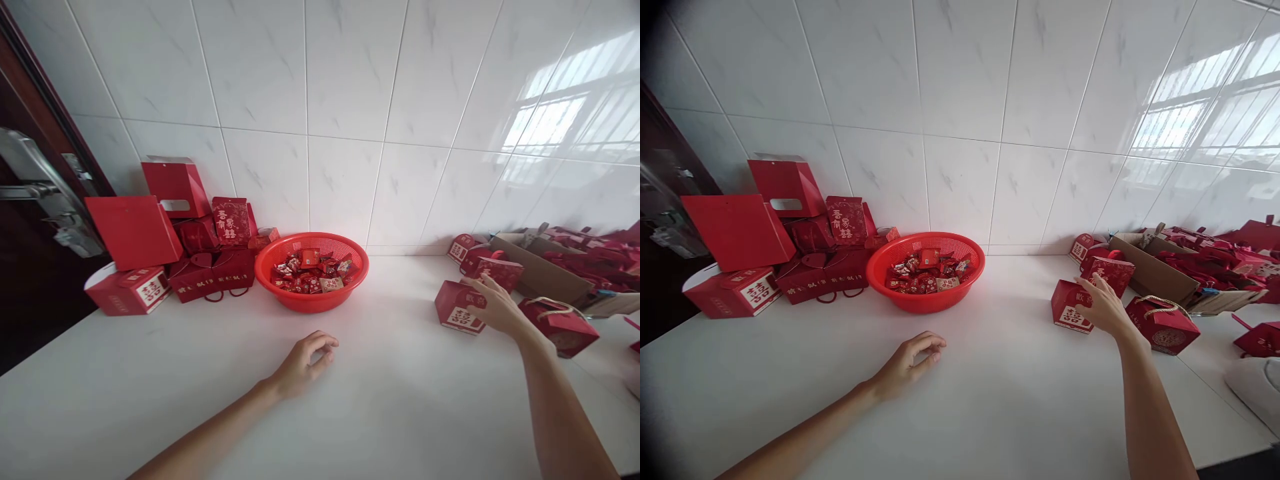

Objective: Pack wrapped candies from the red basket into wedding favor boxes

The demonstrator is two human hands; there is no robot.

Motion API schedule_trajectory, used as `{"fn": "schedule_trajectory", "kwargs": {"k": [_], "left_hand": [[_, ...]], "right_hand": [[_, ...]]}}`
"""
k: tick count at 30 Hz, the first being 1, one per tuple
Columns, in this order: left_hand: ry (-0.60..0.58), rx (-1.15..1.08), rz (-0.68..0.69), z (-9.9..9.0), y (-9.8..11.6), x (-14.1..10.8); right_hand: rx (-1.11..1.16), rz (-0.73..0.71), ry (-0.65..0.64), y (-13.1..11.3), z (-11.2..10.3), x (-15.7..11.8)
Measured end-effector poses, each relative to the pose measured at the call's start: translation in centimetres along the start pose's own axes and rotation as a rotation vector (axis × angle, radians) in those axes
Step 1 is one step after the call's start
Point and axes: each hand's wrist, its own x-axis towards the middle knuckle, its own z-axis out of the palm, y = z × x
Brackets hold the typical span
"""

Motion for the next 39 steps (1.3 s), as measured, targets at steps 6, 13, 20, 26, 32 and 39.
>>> {"fn": "schedule_trajectory", "kwargs": {"k": [6,13,20,26,32,39], "left_hand": [[0.014,-0.009,0.007,0.1,0.0,-0.1],[0.026,-0.005,0.024,0.0,0.3,-0.1],[0.026,-0.004,0.022,0.1,0.0,-0.1],[0.044,0.024,0.024,0.2,0.2,-0.2],[0.04,0.06,-0.001,0.3,0.2,-0.3],[0.022,0.092,-0.022,0.3,0.0,-0.4]], "right_hand": [[-0.081,0.249,0.148,-5.7,-0.1,-3.6],[-0.065,0.238,-0.013,-6.3,2.2,-3.7],[-0.028,0.128,0.043,-5.7,4.8,-0.3],[0.01,0.143,0.012,-5.7,5.4,5.0],[0.06,0.192,-0.021,-4.9,7.1,10.0],[0.079,0.269,0.011,-2.8,9.8,15.0]]}}
